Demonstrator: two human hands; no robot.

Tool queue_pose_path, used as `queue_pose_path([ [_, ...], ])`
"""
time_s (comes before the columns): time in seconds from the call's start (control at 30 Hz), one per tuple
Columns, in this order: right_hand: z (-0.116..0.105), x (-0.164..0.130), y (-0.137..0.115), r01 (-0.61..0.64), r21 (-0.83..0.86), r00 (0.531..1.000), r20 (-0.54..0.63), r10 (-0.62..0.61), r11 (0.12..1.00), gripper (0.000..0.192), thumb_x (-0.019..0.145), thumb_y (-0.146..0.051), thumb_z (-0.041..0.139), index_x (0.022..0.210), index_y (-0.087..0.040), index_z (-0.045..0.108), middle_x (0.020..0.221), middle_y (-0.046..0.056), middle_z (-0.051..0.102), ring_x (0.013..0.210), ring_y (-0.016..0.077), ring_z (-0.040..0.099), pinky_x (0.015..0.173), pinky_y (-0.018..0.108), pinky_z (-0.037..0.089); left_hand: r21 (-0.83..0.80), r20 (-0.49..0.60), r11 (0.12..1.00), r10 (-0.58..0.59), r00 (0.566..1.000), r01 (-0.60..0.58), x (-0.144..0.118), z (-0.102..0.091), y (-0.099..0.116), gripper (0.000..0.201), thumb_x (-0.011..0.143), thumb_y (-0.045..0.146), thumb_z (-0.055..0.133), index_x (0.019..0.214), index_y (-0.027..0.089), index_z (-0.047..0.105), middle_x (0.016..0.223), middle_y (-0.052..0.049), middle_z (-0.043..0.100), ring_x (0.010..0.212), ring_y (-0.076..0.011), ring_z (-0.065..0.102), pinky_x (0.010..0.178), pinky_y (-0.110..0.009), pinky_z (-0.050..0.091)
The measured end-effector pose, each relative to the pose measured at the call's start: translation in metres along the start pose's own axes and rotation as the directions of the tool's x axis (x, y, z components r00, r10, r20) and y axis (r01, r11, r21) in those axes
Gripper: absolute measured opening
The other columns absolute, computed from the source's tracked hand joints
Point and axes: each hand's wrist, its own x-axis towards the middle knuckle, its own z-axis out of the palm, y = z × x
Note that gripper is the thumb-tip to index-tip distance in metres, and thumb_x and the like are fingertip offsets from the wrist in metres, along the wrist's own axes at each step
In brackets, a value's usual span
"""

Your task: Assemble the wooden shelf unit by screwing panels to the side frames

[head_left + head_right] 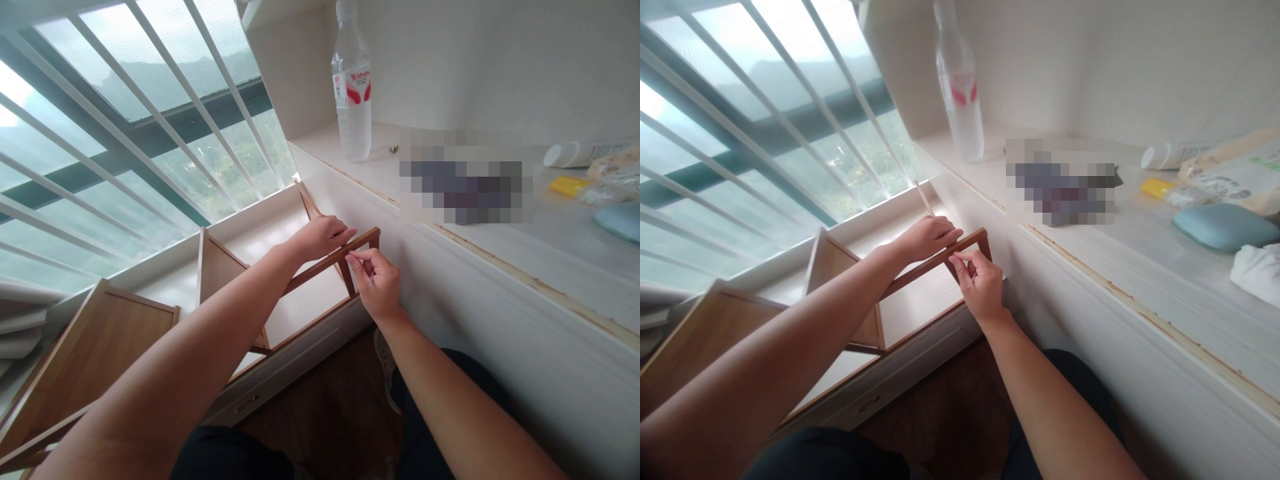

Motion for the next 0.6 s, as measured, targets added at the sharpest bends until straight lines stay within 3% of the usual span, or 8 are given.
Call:
queue_pose_path([
  [0.23,0.0009,0.0001,0.0017,0.005,0.017,1.0,0.006,-0.005,1.0,0.024,0.098,-0.04,0.067,0.09,-0.019,0.073,0.062,-0.002,0.062,0.051,0.0119,0.048,0.057,0.026,0.047,0.034,0.072,0.998,-0.059,0.996,0.057,0.0007,0.0021,-0.0012,0.05,0.105,0.042,0.039,0.065,0.018,0.058,0.069,-0.007,0.063,0.073,-0.018,0.058,0.073,-0.03,0.042],
  [0.37,0.0015,0.0,0.0021,-0.029,0.021,1.0,0.011,0.029,0.999,0.026,0.098,-0.042,0.065,0.087,-0.019,0.07,0.059,-0.003,0.058,0.051,0.0124,0.049,0.055,0.026,0.045,-0.033,0.08,0.998,-0.053,0.995,0.056,-0.0016,-0.0018,0.0007,0.054,0.107,0.042,0.033,0.07,0.018,0.064,0.074,-0.008,0.066,0.078,-0.0188,0.06,0.078,-0.03,0.045],
  [0.6,0.0017,0.0019,0.0033,-0.057,0.065,0.998,0.009,0.057,0.996,0.021,0.097,-0.039,0.067,0.088,-0.02,0.066,0.058,-0.007,0.045,0.052,0.0116,0.042,0.055,0.025,0.04,-0.09,0.135,0.996,0.034,0.99,-0.022,-0.0011,-0.0065,0.0,0.055,0.102,0.05,0.04,0.059,0.02,0.055,0.063,-0.006,0.058,0.074,-0.0191,0.058,0.077,-0.03,0.045],
])
